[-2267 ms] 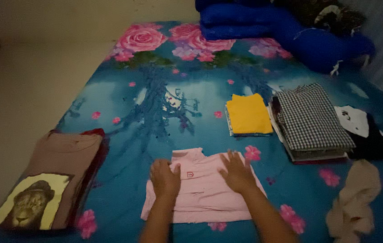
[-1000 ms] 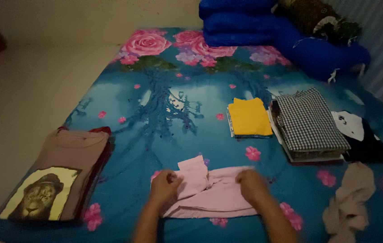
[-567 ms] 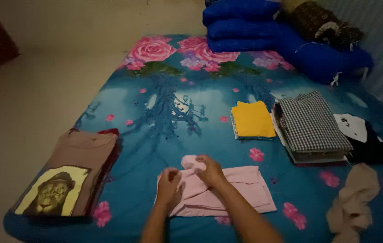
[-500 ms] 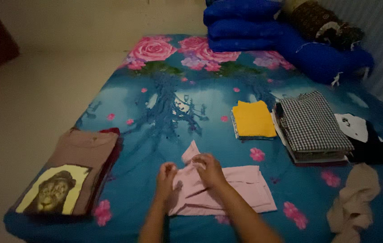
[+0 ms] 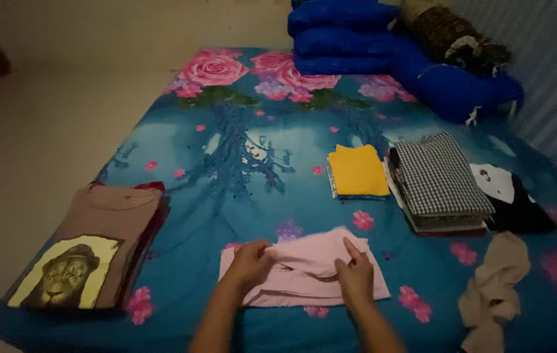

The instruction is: The person folds several items of clothing one by one on a bed, including a t-shirt, a pair of shorts, and other garments, placing each folded item onto a stack.

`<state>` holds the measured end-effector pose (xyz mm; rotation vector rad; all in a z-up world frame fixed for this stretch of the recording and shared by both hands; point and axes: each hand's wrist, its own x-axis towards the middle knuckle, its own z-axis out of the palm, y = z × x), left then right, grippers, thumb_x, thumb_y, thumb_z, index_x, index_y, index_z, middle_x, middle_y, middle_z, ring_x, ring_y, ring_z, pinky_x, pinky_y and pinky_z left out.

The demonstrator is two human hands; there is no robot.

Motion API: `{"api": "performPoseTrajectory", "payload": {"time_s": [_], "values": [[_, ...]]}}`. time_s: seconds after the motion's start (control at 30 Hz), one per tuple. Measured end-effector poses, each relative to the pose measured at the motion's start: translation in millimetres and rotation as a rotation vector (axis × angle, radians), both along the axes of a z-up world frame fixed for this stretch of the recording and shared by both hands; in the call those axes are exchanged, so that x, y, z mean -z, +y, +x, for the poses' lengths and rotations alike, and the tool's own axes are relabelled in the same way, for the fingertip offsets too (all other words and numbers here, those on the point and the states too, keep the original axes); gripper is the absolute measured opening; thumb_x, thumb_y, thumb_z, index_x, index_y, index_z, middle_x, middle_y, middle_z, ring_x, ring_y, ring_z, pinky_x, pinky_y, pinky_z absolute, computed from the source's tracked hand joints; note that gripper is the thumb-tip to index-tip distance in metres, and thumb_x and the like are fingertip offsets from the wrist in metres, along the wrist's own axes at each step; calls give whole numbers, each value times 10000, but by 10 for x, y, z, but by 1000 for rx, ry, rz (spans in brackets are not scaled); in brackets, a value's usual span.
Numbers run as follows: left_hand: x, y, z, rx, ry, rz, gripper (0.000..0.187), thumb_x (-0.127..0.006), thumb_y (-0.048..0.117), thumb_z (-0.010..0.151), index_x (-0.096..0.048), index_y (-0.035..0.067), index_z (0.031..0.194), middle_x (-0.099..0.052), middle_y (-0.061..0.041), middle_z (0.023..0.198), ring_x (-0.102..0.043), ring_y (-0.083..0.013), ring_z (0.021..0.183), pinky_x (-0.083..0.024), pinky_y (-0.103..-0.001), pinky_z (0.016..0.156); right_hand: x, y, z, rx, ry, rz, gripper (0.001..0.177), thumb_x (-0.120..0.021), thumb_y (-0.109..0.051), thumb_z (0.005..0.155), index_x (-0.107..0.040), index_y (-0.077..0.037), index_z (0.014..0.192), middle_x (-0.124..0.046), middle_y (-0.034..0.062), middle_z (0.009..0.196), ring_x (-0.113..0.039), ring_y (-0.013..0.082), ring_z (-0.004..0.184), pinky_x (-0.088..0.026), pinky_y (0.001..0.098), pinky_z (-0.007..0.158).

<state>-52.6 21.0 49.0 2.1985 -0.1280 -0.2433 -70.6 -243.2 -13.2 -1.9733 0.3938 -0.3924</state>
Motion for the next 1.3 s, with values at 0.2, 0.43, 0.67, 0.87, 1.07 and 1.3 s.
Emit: {"api": "performPoseTrajectory", "payload": {"time_s": [0.2,0.43,0.67,0.87,1.07,1.3], "values": [[184,-125,200,-102,-320,176,245,-597,270,975,-731,79,900,-725,-145,831,-661,-334,827,-375,-489,980,37,-149,-191,37,142,174,334,-775,-192,860,-781,-59,1167,-750,154,839,-738,255,716,-584,354,649],[418,-225,230,-121,-582,411,239,-671,284,878,-705,66,969,-699,-168,966,-617,-378,985,-377,-513,961,-164,-396,-169,-100,253,-354,402,-811,-315,768,-764,-85,1094,-759,120,936,-772,303,789,-598,415,765],[1082,-874,269,55,-838,369,505,-641,233,800,-600,-23,1233,-575,-248,1287,-513,-428,1231,-391,-495,1044,-395,-390,56,-310,500,-732,419,-512,-412,1036,-689,-82,1223,-657,178,1292,-607,374,1214,-467,482,1040],[1136,-1073,-121,71,-668,462,555,-435,174,1002,-435,-48,1510,-347,-278,1596,-262,-416,1500,-143,-572,1201,103,124,78,-520,-176,-895,505,-443,-300,1004,-486,-148,1483,-398,165,1596,-325,385,1489,-228,564,1189],[408,-768,-266,-5,-224,637,757,-370,507,1018,-246,1,1567,-163,-156,1684,-89,-344,1563,-65,-565,1220,-164,112,-8,-380,296,-1041,740,-453,-578,967,-322,-214,1598,-202,131,1699,-154,366,1517,-133,613,1179],[427,-820,-205,-141,-179,748,808,-363,526,1021,-174,-45,1561,-59,-216,1680,-23,-367,1563,-9,-549,1230,75,-240,26,-59,126,-964,781,-523,-535,980,-376,13,1517,-319,266,1597,-289,427,1475,-268,530,1172]]}}
